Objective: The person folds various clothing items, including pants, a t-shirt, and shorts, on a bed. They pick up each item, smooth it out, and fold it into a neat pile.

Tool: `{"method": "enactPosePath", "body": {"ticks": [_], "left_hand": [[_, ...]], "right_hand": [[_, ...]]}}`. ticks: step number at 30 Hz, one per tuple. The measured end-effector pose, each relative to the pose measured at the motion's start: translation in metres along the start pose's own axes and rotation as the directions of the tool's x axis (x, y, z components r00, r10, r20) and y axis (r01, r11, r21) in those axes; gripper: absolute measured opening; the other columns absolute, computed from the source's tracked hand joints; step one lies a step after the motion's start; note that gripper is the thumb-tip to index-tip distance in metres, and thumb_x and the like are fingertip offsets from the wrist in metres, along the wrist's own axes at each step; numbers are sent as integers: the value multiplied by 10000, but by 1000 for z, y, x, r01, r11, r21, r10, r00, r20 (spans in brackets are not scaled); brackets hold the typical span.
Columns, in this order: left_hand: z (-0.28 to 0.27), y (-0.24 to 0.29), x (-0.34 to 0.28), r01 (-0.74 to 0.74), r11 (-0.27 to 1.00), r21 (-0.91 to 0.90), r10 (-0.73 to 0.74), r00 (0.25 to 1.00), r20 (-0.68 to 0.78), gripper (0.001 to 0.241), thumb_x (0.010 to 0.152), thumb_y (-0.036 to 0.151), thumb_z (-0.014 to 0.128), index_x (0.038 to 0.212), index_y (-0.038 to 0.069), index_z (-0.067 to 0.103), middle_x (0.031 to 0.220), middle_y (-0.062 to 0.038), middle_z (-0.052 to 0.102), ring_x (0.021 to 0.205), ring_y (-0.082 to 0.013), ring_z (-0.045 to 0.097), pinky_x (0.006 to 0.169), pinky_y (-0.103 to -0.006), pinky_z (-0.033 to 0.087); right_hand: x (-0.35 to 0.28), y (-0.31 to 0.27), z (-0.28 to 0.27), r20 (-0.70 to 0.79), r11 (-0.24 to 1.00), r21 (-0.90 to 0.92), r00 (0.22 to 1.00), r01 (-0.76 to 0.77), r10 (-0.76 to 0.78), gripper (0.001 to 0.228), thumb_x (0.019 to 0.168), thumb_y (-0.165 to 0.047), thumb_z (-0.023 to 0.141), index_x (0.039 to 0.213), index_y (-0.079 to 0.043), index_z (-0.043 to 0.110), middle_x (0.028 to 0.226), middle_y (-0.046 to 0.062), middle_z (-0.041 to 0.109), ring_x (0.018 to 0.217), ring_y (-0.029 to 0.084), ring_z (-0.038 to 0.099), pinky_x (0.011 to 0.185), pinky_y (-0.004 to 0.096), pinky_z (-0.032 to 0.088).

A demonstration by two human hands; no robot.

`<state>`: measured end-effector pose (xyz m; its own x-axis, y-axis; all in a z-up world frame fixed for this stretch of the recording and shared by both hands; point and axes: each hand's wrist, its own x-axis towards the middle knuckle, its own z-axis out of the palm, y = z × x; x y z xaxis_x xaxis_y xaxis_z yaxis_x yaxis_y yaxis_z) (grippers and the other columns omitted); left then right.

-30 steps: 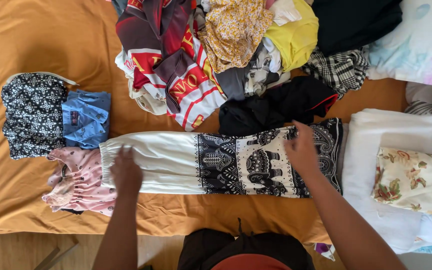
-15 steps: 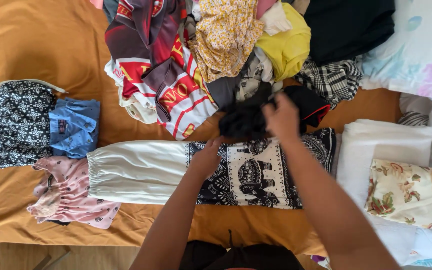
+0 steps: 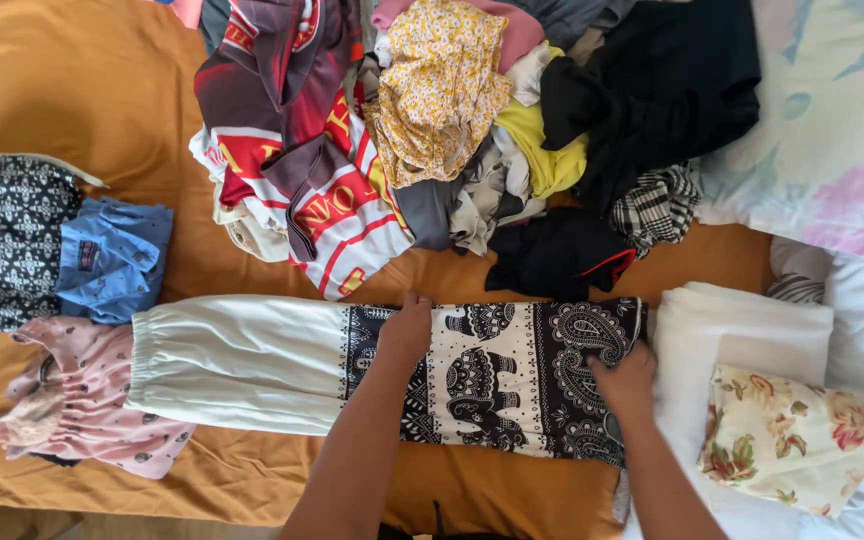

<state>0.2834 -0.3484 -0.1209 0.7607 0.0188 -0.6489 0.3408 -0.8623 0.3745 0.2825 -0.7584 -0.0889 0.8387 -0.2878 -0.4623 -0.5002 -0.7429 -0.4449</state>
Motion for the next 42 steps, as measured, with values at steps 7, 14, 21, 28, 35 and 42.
{"method": "enactPosePath", "body": {"ticks": [7, 14, 21, 28, 35, 42], "left_hand": [[-15, 39, -31, 135, 990, 39, -123, 967, -223, 378, 959, 0, 567, 1336, -17, 549, 1417, -213, 448, 887, -343, 741, 734, -462, 635], [17, 101, -106, -118, 988, 104, 147, 925, -349, 467, 993, 140, 500, 1447, 34, 474, 1478, -228, 423, 1251, -403, 580, 958, -529, 557], [37, 138, -159, -168, 980, -107, 169, 986, -5, 981, 950, 420, 638, 1682, 145, 45, 1746, -129, -68, 1584, -400, -45, 1247, -608, 16], [79, 116, -137, -72, 446, -892, -64, 992, -112, 666, 1034, 284, 571, 1636, 321, 289, 1715, -103, 207, 1571, -307, 158, 1302, -445, 85], [70, 61, -117, 44, 123, -991, -178, 984, 22, 744, 931, 442, 631, 1570, 177, 356, 1396, -255, 603, 1211, -359, 629, 882, -447, 575], [83, 68, -108, -106, 478, -872, -174, 962, -212, 599, 849, 34, 679, 1299, 104, 291, 1178, -217, 695, 1073, -325, 714, 947, -427, 546]], "right_hand": [[-19, -29, 1, -161, 925, -358, 967, 128, -196, 1100, 769, -228, 848, 1604, 62, 193, 1480, 336, 335, 1311, 569, 460, 1028, 668, 496], [47, 22, 3, 29, 975, -70, 977, 211, -210, 1096, 723, -226, 907, 1558, 35, 245, 1396, 313, 444, 1305, 509, 482, 1064, 585, 469], [-32, -75, -47, -1, 832, 481, 950, 275, -313, 602, 835, 22, 718, 1418, -96, 623, 1330, 201, 534, 1208, 309, 463, 1052, 428, 385], [-141, -132, -26, 138, 841, 375, 874, 389, -466, 563, 889, -52, 700, 1439, -45, 576, 1205, 306, 631, 1097, 453, 671, 933, 524, 535], [-197, -121, 9, 308, 538, -36, 521, 842, -796, 633, 829, -201, 763, 1434, -225, 577, 1446, 54, 554, 1368, 295, 506, 1140, 534, 350], [-169, -28, 9, 129, 787, -88, 790, 611, -599, 769, 798, -156, 753, 1493, -25, 449, 1390, 155, 580, 1250, 313, 565, 1066, 409, 429]]}}
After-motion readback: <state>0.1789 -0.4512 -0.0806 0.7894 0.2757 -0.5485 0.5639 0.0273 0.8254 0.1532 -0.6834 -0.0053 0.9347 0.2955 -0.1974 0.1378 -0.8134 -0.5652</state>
